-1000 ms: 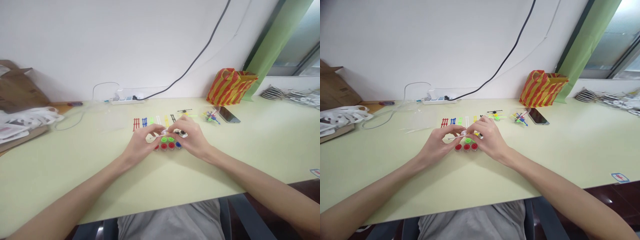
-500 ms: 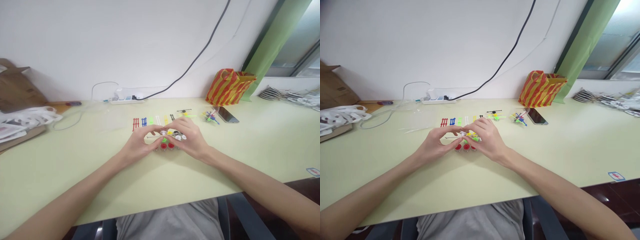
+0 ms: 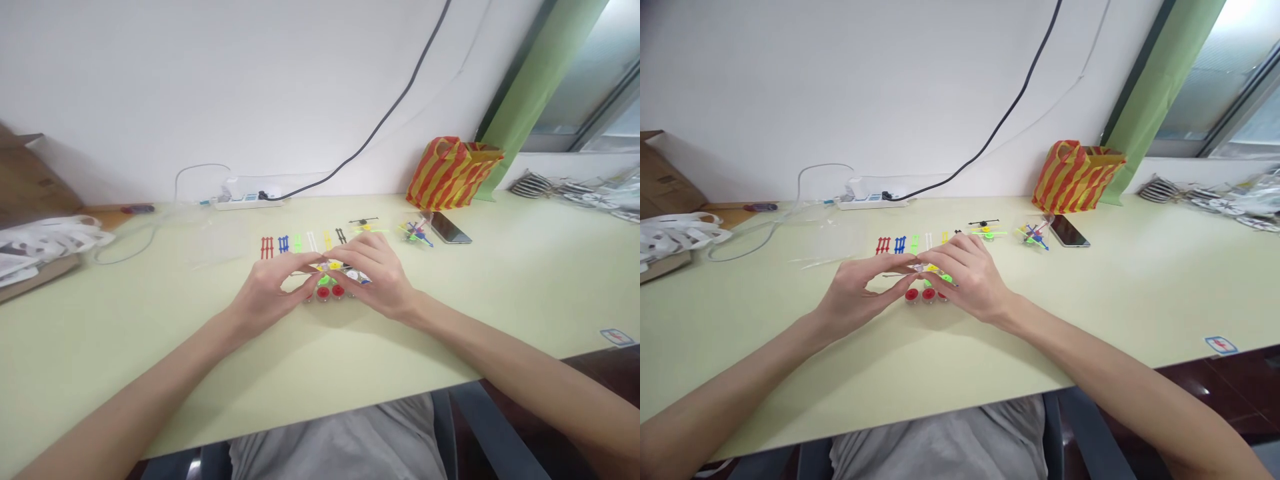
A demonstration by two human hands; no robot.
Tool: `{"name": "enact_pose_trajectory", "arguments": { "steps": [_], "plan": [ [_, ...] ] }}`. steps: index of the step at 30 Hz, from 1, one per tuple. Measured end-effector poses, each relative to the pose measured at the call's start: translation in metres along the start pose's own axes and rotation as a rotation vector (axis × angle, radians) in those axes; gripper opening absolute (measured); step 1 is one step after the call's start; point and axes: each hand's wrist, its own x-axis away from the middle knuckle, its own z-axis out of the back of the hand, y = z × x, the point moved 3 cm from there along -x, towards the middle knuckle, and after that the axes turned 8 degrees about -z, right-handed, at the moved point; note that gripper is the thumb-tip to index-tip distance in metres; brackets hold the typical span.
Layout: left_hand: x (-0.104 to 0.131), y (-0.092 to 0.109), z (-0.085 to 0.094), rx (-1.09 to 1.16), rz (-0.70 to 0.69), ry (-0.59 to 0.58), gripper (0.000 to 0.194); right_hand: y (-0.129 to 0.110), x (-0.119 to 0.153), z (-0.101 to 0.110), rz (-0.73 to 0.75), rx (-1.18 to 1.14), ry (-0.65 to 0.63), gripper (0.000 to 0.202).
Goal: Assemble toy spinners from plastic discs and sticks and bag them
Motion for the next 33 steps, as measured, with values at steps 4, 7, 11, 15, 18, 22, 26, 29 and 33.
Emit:
{"name": "enact_pose_trajectory", "arguments": {
  "steps": [4,7,11,15,18,22,26,29,33],
  "plan": [
    [0.001,-0.002,-0.002,0.039,0.035,-0.041,0.028,0.001,0.001,-0.002,-0.037,-0.010,-0.044,0.012],
    [0.001,-0.004,-0.002,0.035,0.075,-0.060,0.026,0.001,0.001,-0.003,-0.050,-0.047,-0.056,0.011],
    [0.001,-0.004,-0.003,0.046,0.085,-0.061,0.021,0.002,0.001,-0.003,-0.077,-0.117,-0.065,0.011],
    [0.002,-0.005,-0.005,0.066,0.075,-0.065,0.018,0.003,0.001,-0.003,-0.070,-0.178,-0.061,0.010],
    [0.002,-0.007,-0.008,0.076,0.138,-0.067,0.016,0.006,-0.001,-0.004,-0.095,-0.199,-0.065,0.011],
    [0.000,-0.010,-0.008,0.072,0.251,0.038,0.011,0.010,-0.005,-0.001,-0.206,-0.181,0.072,0.014],
    [0.000,-0.010,-0.006,0.103,0.310,0.174,0.014,0.012,-0.008,0.002,-0.289,-0.203,0.068,0.018],
    [0.003,-0.010,-0.008,0.073,0.269,0.168,0.012,0.010,-0.007,-0.005,-0.331,-0.278,-0.076,0.019],
    [0.010,-0.012,-0.014,-0.017,0.188,0.092,0.013,0.005,-0.003,-0.013,-0.367,-0.358,-0.159,0.019]
  ]
}}
